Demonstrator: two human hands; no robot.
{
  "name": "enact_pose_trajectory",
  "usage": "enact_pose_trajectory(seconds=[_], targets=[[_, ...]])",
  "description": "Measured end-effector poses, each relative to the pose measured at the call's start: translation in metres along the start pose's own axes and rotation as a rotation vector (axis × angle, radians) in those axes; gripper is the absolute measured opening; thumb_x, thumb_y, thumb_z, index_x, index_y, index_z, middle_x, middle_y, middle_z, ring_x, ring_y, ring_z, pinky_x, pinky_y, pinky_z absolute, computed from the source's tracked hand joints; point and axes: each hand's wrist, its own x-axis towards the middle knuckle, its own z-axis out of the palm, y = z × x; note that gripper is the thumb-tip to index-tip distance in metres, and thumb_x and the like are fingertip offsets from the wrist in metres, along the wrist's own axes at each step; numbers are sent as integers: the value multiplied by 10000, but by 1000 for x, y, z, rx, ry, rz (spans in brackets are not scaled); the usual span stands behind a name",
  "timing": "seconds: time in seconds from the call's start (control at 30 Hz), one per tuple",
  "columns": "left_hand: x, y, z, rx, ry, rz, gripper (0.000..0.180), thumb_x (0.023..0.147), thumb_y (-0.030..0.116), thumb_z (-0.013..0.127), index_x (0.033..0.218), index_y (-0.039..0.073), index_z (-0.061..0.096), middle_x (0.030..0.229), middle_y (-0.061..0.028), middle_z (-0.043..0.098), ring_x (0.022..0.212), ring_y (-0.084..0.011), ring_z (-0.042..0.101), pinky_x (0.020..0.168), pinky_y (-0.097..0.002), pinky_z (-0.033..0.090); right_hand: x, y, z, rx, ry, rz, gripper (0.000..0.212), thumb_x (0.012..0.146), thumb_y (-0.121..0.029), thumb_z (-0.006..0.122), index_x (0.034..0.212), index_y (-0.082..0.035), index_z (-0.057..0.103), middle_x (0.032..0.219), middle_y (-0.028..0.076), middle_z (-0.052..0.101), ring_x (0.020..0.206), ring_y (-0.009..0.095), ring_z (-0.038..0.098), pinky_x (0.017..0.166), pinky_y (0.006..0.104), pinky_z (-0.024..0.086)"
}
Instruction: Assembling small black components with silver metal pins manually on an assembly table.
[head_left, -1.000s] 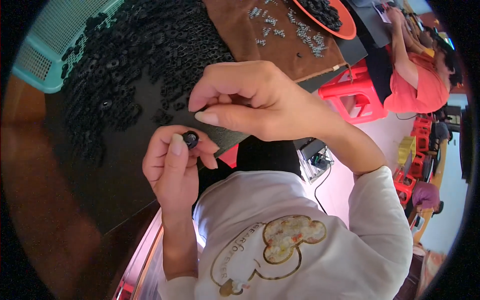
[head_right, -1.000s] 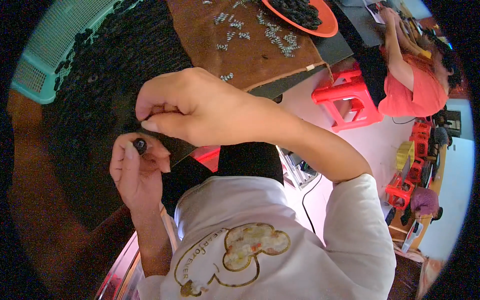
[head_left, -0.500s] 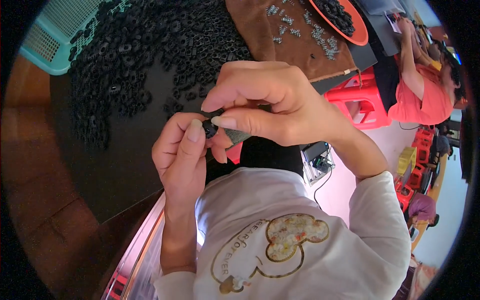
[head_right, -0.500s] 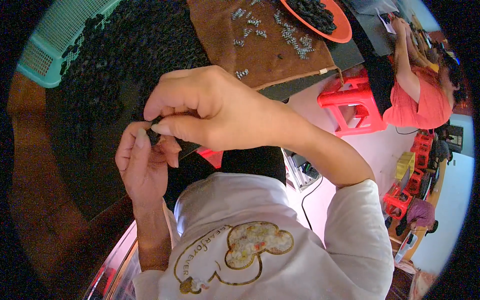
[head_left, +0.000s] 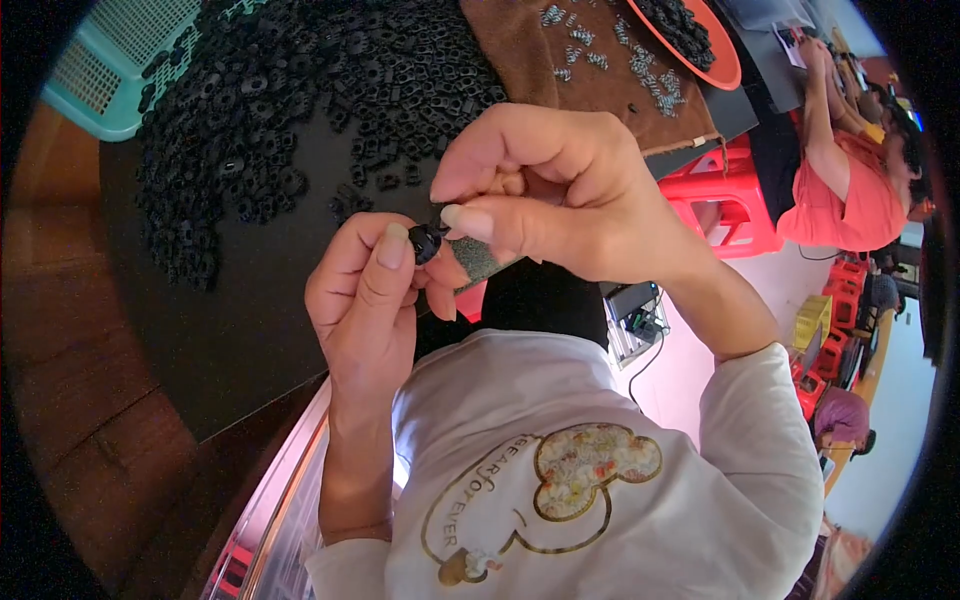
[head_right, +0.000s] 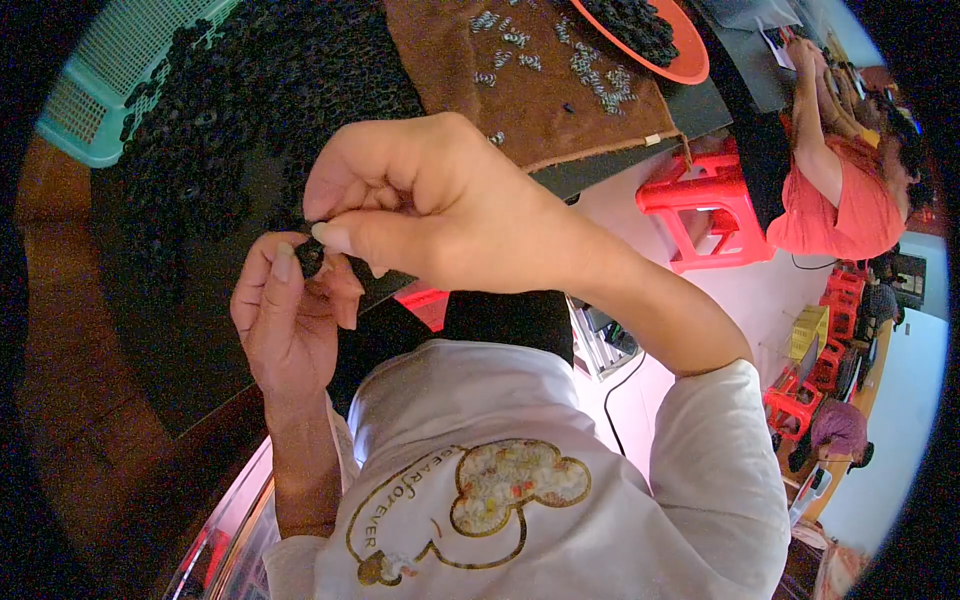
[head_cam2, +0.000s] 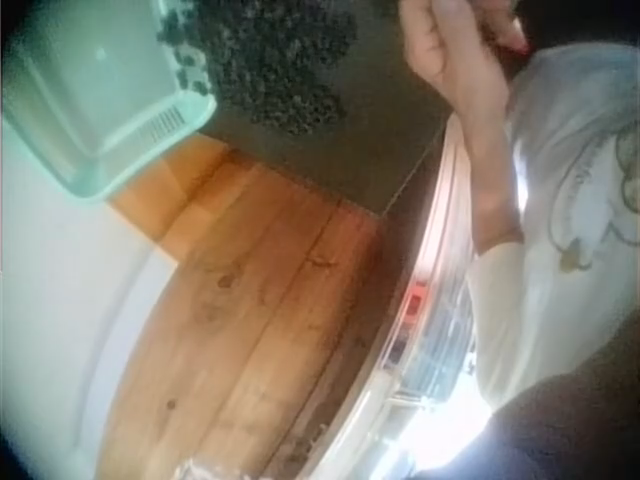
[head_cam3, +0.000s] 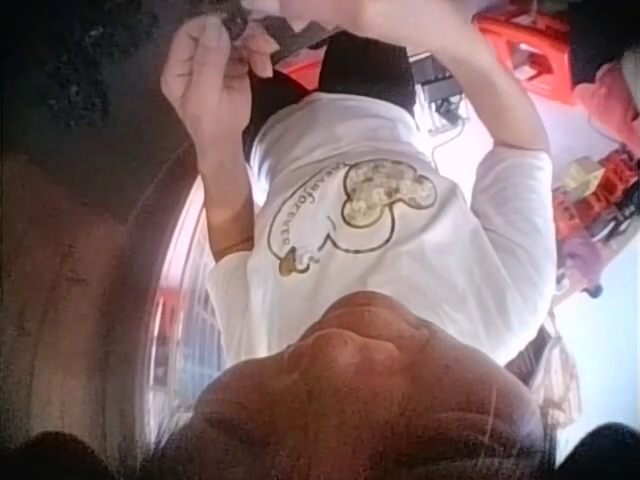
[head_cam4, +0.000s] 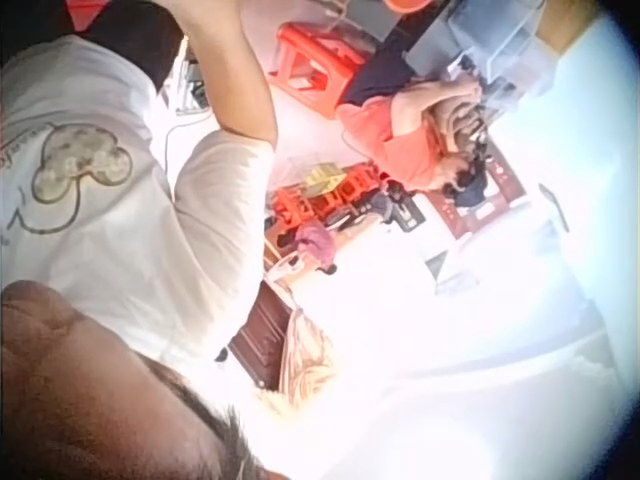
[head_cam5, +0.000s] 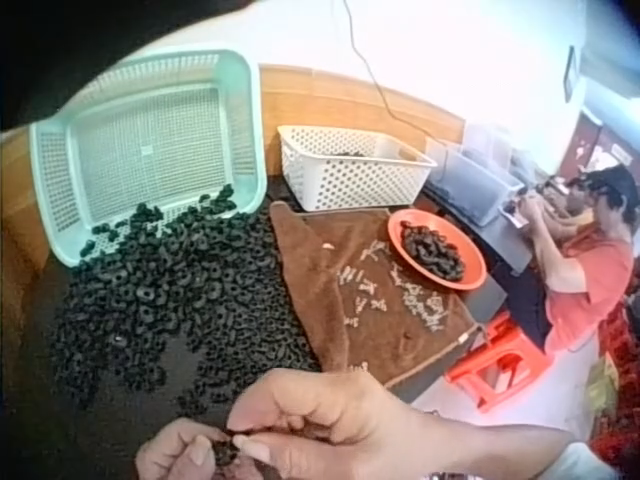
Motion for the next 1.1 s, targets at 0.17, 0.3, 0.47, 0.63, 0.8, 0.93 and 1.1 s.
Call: enact_pose_trajectory(seconds=[0.17, 0.3, 0.47, 0.63, 0.8, 0.93, 1.1], targets=[[0, 1, 0, -6, -9, -14, 214, 1005, 183, 468, 1001, -14, 552, 793, -108, 658, 584, -102, 545, 540, -222, 445, 2, 2, -2, 122, -66, 138, 54, 885, -16, 619, 935, 1, 606, 790, -3, 617, 691, 43, 551, 600, 204, 445], [0, 2, 1, 20, 8, -24, 217, 1004, 189, 475, 992, -12, 554, 775, -100, 651, 583, -97, 536, 535, -219, 437, 3, 11, -1, 82, -88, 44, 76, 903, -38, 638, 963, 4, 617, 806, 19, 635, 645, 34, 556, 545, 180, 423], [0, 1, 5, 69, 32, -9, 209, 998, 190, 496, 971, -7, 563, 762, -83, 644, 582, -77, 512, 534, -207, 422, 0, 18, 4, 82, -41, -103, 46, 903, -32, 635, 928, 0, 614, 758, 8, 611, 635, 45, 563, 540, 180, 418], [-3, 0, 5, 193, 76, 23, 196, 984, 188, 528, 939, 4, 577, 739, -53, 632, 568, -49, 477, 510, -186, 392, 0, -1, 3, 53, -50, 147, 44, 865, 20, 610, 839, 2, 581, 713, -3, 579, 635, 35, 514, 529, 205, 414], [-5, -2, 9, 194, 118, 36, 195, 982, 190, 536, 935, 6, 580, 729, -40, 625, 566, -42, 470, 504, -178, 380, -2, 0, 8, 85, -33, 147, 44, 867, 34, 592, 848, 4, 566, 687, 6, 579, 601, 38, 518, 505, 206, 408], [-7, -2, 8, 197, 128, 40, 193, 981, 191, 539, 934, 8, 582, 730, -34, 622, 570, -37, 465, 507, -175, 375, -5, 5, 11, 97, -30, 141, 56, 878, 40, 571, 856, 2, 537, 681, 20, 585, 595, 46, 531, 500, 210, 419], [-8, -3, 8, 237, 126, 50, 188, 981, 186, 540, 933, 10, 584, 736, -29, 618, 572, -33, 458, 510, -173, 371, -6, 7, 14, 134, -27, 78, 68, 890, 50, 547, 856, 2, 512, 707, 38, 585, 636, 71, 577, 549, 230, 471]])
